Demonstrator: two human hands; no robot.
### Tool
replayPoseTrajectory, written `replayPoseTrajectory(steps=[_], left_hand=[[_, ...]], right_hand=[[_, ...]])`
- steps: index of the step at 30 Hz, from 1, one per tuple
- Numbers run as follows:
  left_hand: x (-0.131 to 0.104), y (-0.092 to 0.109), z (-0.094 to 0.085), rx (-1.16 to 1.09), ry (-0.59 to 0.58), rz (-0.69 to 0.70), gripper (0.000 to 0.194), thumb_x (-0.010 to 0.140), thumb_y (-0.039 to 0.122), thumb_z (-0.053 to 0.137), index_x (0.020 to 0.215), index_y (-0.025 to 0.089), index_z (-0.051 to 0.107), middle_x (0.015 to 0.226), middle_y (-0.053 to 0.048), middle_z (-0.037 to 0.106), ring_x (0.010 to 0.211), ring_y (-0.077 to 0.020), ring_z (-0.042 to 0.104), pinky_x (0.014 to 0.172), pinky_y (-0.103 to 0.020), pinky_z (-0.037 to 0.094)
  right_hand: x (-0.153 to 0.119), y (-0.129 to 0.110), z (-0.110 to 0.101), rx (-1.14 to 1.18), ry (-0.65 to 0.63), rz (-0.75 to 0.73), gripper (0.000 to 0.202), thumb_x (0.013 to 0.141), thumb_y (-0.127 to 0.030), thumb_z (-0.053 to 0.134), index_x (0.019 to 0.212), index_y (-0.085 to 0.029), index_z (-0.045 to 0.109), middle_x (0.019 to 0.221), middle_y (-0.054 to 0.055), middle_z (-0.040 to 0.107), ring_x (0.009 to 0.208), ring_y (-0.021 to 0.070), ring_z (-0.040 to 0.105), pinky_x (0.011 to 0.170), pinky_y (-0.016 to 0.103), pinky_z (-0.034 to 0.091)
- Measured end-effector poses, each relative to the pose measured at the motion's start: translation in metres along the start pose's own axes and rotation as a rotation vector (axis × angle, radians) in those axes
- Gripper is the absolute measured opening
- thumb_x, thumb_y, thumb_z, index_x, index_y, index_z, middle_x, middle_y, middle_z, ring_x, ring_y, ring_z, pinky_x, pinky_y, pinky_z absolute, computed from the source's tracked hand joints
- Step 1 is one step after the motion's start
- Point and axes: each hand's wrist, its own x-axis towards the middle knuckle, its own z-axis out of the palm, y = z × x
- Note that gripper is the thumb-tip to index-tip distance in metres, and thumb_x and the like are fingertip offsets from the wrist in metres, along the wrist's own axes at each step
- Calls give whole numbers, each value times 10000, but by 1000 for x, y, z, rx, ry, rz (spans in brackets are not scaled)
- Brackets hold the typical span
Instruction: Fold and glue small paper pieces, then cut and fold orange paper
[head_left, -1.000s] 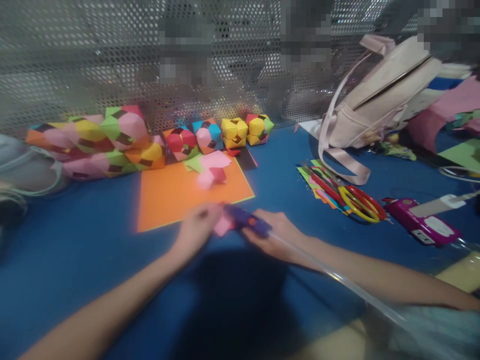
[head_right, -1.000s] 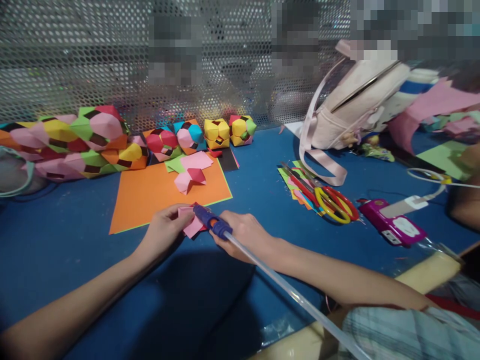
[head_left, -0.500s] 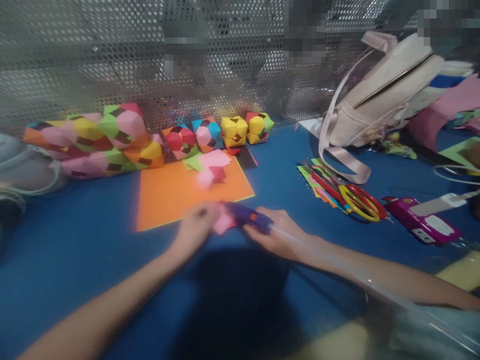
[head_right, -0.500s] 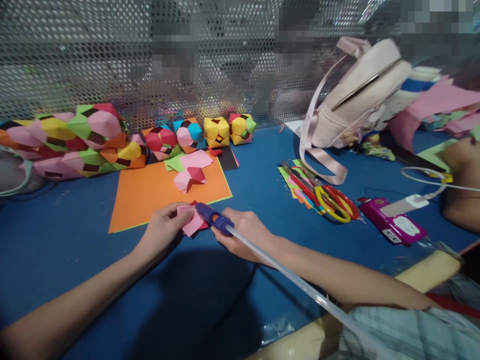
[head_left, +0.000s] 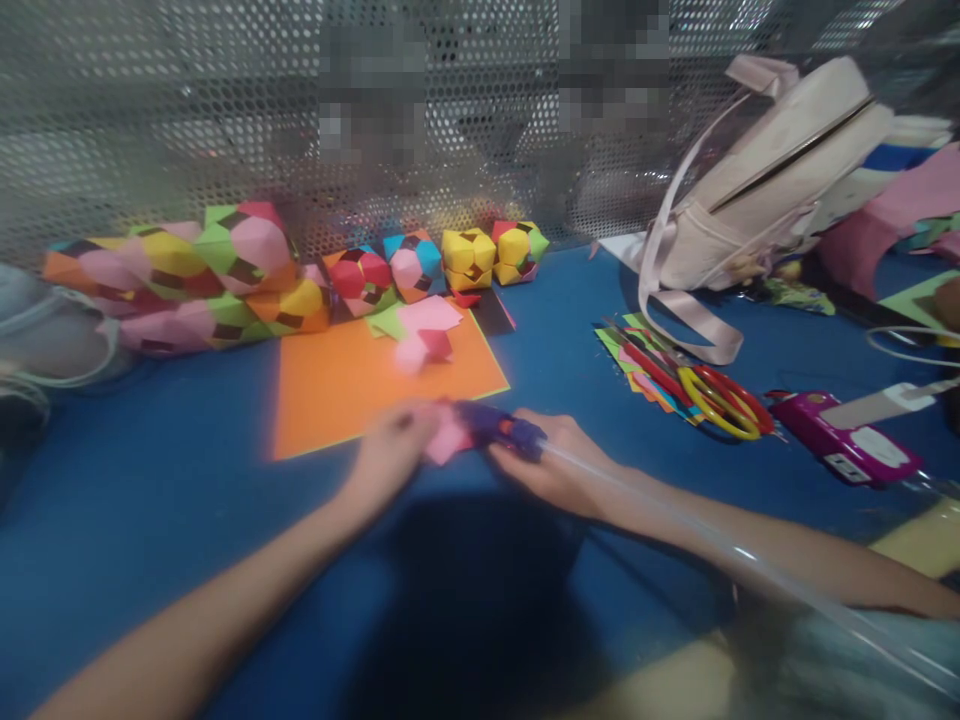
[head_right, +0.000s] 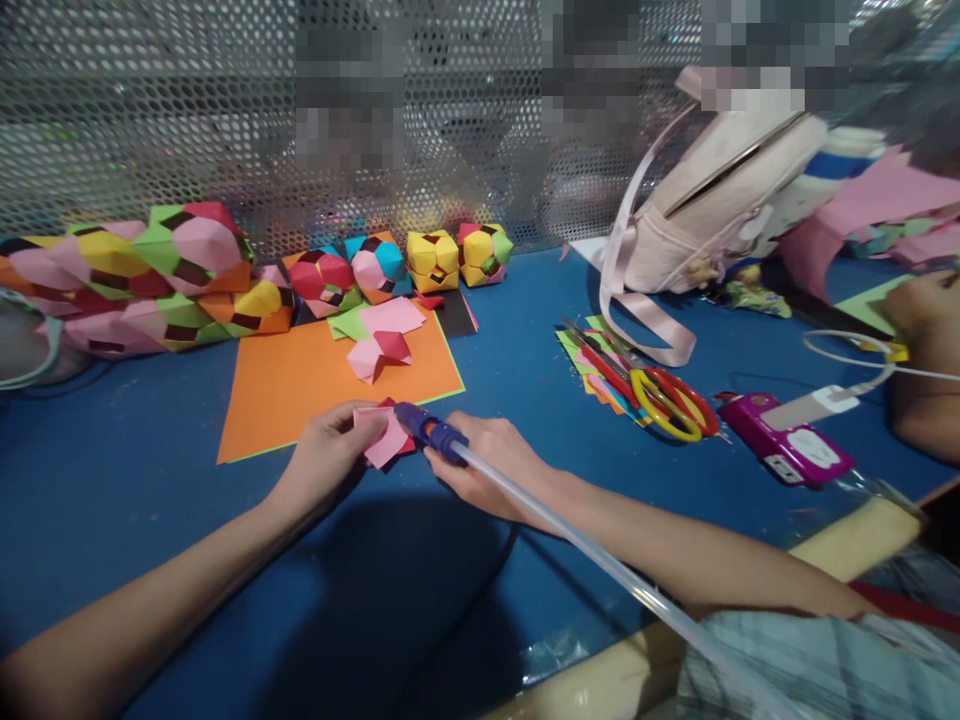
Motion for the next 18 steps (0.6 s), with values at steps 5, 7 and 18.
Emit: replayPoseTrajectory(steps=[5, 7, 18], left_hand=[[0, 0, 0, -3, -33, -3, 292, 745, 386, 643, 880, 133, 698, 777, -58, 675, 679, -174, 577, 593, -279, 421], [0, 0, 0, 4, -33, -2, 301, 752, 390, 636, 893, 131, 698, 778, -55, 673, 681, -172, 574, 593, -279, 416], [1, -3, 0, 6, 3, 6, 292, 724, 391, 648, 849, 134, 707, 754, -56, 682, 665, -177, 583, 596, -282, 427]], right_hand=[[-1, -2, 1, 14, -16, 6, 162, 814, -303, 532, 693, -203, 489, 600, 5, 585, 479, 121, 524, 497, 236, 376], [-1, -1, 1, -14, -23, 9, 154, 814, -299, 534, 701, -200, 496, 613, 13, 598, 496, 127, 541, 515, 238, 389], [-1, 1, 0, -116, -10, -26, 154, 829, -297, 531, 719, -189, 523, 635, 39, 639, 529, 154, 598, 532, 245, 400]])
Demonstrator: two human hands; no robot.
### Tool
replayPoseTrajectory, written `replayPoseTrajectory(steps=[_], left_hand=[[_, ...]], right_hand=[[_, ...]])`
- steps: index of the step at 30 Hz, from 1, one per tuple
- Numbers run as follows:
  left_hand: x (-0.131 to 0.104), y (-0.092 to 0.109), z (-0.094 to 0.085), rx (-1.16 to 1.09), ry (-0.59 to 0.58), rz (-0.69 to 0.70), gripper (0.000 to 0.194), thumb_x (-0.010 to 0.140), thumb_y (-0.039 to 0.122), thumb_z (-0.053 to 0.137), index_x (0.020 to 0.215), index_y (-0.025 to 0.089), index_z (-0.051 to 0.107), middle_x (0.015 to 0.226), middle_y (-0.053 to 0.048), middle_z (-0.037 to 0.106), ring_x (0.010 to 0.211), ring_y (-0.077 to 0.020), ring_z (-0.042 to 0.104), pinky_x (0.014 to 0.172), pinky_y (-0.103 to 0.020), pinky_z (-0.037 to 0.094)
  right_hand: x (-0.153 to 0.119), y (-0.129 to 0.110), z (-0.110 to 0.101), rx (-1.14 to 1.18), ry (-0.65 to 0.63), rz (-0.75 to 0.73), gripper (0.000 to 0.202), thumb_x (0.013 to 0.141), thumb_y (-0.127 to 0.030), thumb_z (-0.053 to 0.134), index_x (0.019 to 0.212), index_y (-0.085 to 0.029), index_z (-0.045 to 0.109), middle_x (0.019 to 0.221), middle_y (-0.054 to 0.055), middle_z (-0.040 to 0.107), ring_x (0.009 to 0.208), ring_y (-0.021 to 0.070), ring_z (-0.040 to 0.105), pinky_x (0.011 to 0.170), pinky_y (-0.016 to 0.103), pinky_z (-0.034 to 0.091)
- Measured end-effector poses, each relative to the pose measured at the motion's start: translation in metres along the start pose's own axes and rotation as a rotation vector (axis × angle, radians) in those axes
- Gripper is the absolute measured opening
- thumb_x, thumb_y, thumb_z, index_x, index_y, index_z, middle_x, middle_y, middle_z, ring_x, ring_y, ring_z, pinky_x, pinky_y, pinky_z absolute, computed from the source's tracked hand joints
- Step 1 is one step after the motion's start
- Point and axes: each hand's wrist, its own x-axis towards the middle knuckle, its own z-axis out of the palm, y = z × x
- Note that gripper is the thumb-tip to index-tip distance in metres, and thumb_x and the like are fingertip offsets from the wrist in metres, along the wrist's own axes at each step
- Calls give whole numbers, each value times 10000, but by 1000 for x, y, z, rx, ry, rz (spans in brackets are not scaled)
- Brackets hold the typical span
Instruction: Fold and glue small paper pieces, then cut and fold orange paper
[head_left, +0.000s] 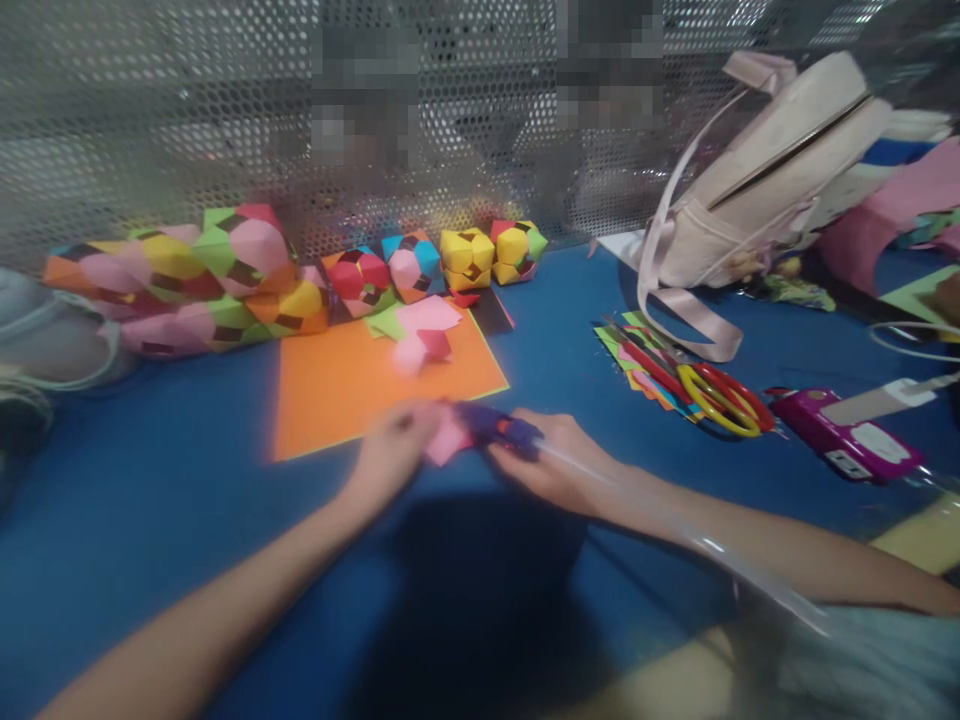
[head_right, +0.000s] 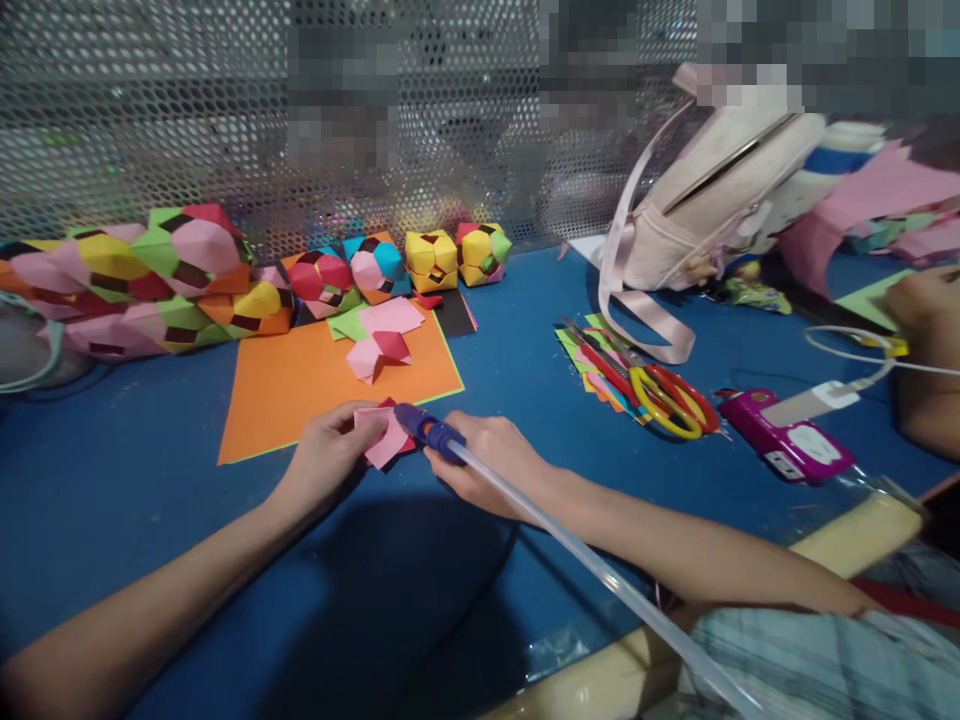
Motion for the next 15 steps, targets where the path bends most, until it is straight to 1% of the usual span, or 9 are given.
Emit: replayPoseTrajectory(steps=[5, 11, 15], left_hand=[[1, -1, -1, -31, -20, 10, 295, 713, 387, 662, 854, 133, 715, 777, -66, 695, 688, -187, 600, 621, -291, 445], [1, -2, -1, -15, -8, -9, 308, 715, 394, 664, 872, 133, 709, 797, -71, 696, 696, -187, 597, 631, -294, 442], [1, -1, -2, -8, -15, -10, 297, 718, 389, 662, 867, 138, 714, 818, -77, 700, 718, -192, 604, 638, -296, 444]], right_hand=[[0, -2, -1, 76, 14, 9, 175, 845, -305, 511, 716, -188, 518, 632, 33, 635, 516, 137, 586, 519, 234, 402], [0, -2, -3, 54, -21, 65, 188, 845, -326, 520, 732, -180, 555, 678, 51, 665, 586, 156, 620, 562, 247, 425], [1, -2, -4, 83, -6, 44, 189, 851, -328, 511, 751, -175, 558, 678, 43, 659, 567, 141, 603, 556, 241, 423]])
